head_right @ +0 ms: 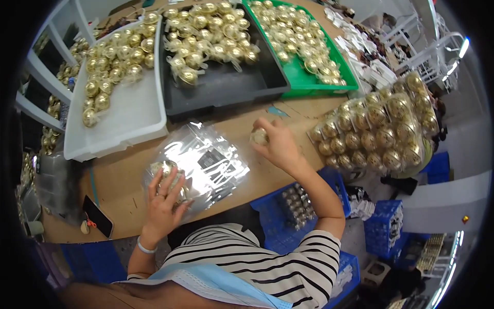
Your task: Manually packaging gold-colored spherical ornaments into small plastic bags at a workstation.
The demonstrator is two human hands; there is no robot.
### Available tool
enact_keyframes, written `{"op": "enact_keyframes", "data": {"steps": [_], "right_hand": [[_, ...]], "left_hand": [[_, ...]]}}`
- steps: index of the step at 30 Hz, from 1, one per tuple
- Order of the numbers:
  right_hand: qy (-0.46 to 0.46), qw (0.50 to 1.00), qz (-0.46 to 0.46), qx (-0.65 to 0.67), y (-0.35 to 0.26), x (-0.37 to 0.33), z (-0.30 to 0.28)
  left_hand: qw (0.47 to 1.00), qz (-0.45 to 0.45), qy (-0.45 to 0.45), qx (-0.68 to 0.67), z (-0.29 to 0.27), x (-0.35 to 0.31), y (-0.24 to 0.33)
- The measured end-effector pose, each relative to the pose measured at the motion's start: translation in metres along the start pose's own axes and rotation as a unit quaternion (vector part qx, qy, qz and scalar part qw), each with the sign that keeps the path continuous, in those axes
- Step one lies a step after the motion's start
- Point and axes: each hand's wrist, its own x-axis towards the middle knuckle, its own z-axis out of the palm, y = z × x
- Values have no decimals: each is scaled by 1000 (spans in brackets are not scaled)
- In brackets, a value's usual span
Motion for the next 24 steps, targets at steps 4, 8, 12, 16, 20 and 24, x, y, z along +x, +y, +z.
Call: {"op": "enact_keyframes", "data": {"steps": [4, 8, 12, 16, 20, 24], "right_hand": [[6, 999, 29, 30, 22, -21, 16], [-92, 979, -42, 180, 29, -28, 12], [28, 986, -162, 15, 43, -11, 26], [30, 984, -171, 47, 29, -12, 34], [0, 971, -152, 184, -6, -17, 24], [-22, 976, -91, 198, 11, -14, 4]], "left_hand": [[1000, -7, -5, 11, -1, 3, 1], [1000, -1, 1, 15, 1, 0, 0], [1000, 1, 11, 18, 1, -1, -1], [1000, -17, 5, 6, -2, 0, 1], [999, -21, 26, -27, 1, -1, -1], [999, -12, 25, -32, 1, 0, -4]]}}
